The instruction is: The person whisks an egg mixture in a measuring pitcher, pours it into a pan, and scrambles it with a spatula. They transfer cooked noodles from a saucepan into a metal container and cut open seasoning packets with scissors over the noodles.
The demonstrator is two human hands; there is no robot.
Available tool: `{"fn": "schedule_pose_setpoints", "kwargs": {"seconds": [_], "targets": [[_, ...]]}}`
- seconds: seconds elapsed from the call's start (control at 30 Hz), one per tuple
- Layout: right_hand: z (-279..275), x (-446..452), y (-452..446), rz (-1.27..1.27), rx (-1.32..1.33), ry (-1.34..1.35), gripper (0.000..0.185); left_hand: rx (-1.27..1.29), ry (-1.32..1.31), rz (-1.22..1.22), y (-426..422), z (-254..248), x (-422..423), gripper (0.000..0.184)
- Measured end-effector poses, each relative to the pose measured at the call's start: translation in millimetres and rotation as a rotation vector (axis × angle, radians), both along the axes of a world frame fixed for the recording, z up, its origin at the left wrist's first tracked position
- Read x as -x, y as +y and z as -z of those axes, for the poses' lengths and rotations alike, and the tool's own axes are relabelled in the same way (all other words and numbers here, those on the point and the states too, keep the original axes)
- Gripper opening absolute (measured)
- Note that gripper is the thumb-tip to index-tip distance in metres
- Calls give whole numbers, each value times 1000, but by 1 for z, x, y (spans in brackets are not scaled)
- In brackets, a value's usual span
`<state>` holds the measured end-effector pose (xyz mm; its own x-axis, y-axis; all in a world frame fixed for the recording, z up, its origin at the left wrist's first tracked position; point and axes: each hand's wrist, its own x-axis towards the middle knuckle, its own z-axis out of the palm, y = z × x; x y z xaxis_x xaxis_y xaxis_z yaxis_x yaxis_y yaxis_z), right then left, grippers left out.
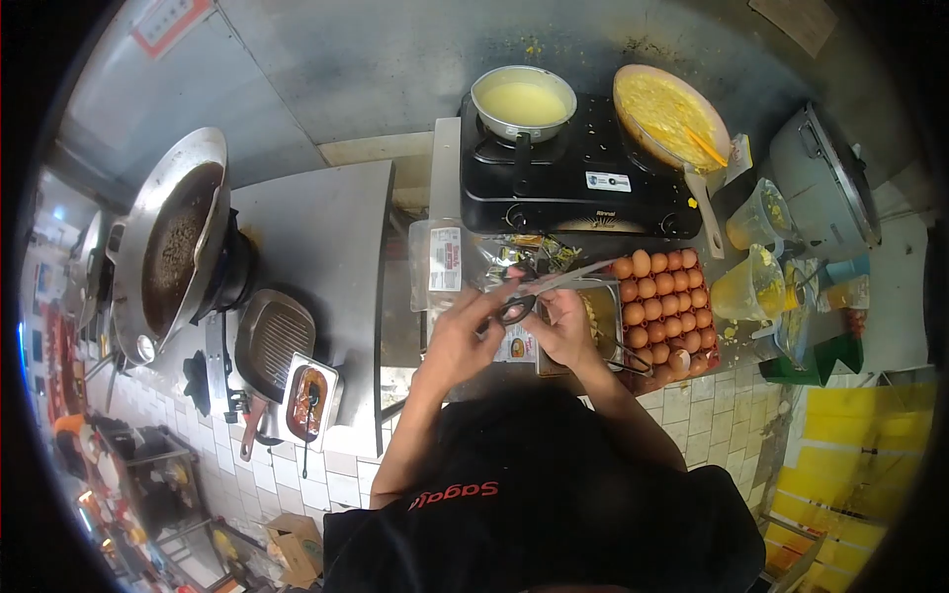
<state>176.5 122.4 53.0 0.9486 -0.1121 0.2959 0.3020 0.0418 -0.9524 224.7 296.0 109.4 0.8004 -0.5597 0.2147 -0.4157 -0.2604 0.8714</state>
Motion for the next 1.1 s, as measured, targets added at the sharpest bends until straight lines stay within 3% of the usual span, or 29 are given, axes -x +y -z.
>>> {"fn": "schedule_pose_setpoints", "kwargs": {"seconds": [0.1, 0.2, 0.3, 0.43, 0.5, 0.7, 0.83, 1.1], "targets": [[7, 0, 4, -16, -427, 90, 40, 25, 23, 19, -5, 0, 6, 50], [-11, 1, 4, 2, -467, 113, 48, 90, 67, -7, -4, 9, 7, 49], [-16, 0, -6, 41, -415, 156, 51, 195, 223, -83, 2, 20, 6, 41], [-7, 3, -32, 41, -245, 81, 42, 442, 445, -165, 10, 33, 0, 23], [-9, 5, -36, 30, -348, 113, 40, 551, 549, -176, 13, 32, -2, 10], [2, 7, -25, -3, -374, 240, 47, 552, 582, -160, 6, 30, 1, 9], [-11, 2, -1, 28, -266, 313, 37, 439, 543, -36, 2, 33, 3, 9], [-23, 1, 1, 93, -232, 181, 32, 558, 737, -100, 2, 37, 2, 10]]}}
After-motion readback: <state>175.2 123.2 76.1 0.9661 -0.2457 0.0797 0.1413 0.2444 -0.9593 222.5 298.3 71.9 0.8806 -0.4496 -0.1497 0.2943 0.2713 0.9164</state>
